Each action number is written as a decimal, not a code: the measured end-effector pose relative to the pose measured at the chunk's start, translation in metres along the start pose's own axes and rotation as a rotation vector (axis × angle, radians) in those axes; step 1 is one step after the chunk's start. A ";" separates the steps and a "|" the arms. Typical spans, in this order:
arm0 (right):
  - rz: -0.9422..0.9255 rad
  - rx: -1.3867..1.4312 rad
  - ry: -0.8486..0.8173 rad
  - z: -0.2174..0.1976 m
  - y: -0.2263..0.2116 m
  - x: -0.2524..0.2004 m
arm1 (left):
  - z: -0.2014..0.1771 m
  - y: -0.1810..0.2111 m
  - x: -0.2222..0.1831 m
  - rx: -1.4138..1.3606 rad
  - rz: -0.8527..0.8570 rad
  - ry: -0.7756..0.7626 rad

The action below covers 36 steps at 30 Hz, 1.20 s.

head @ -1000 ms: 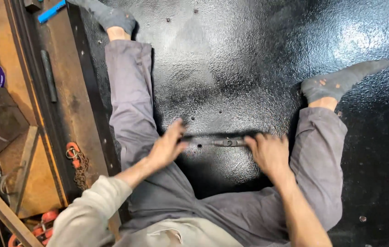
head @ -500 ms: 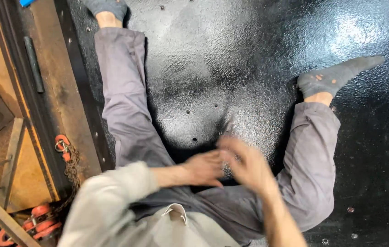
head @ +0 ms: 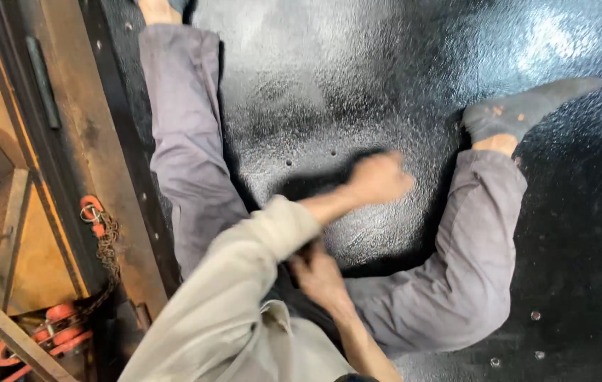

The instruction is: Tapping threads into holes in a metal plate using a manual tap handle.

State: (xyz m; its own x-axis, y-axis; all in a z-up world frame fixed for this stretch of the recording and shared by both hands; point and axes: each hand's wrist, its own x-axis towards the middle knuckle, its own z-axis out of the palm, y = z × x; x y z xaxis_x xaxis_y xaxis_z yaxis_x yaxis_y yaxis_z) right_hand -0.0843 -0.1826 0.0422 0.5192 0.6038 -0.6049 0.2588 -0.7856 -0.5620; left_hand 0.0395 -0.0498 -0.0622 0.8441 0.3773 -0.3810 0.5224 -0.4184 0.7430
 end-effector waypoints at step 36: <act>-0.206 0.384 0.004 0.064 0.030 -0.001 | 0.071 0.055 -0.024 0.132 0.407 0.212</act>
State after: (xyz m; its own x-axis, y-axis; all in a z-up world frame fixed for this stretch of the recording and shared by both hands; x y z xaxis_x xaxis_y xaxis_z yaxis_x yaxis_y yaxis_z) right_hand -0.1291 -0.1984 -0.0102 0.4914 0.7419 -0.4562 0.0359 -0.5407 -0.8405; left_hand 0.0566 -0.1399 -0.0515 0.9472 0.3154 0.0570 0.1770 -0.6629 0.7275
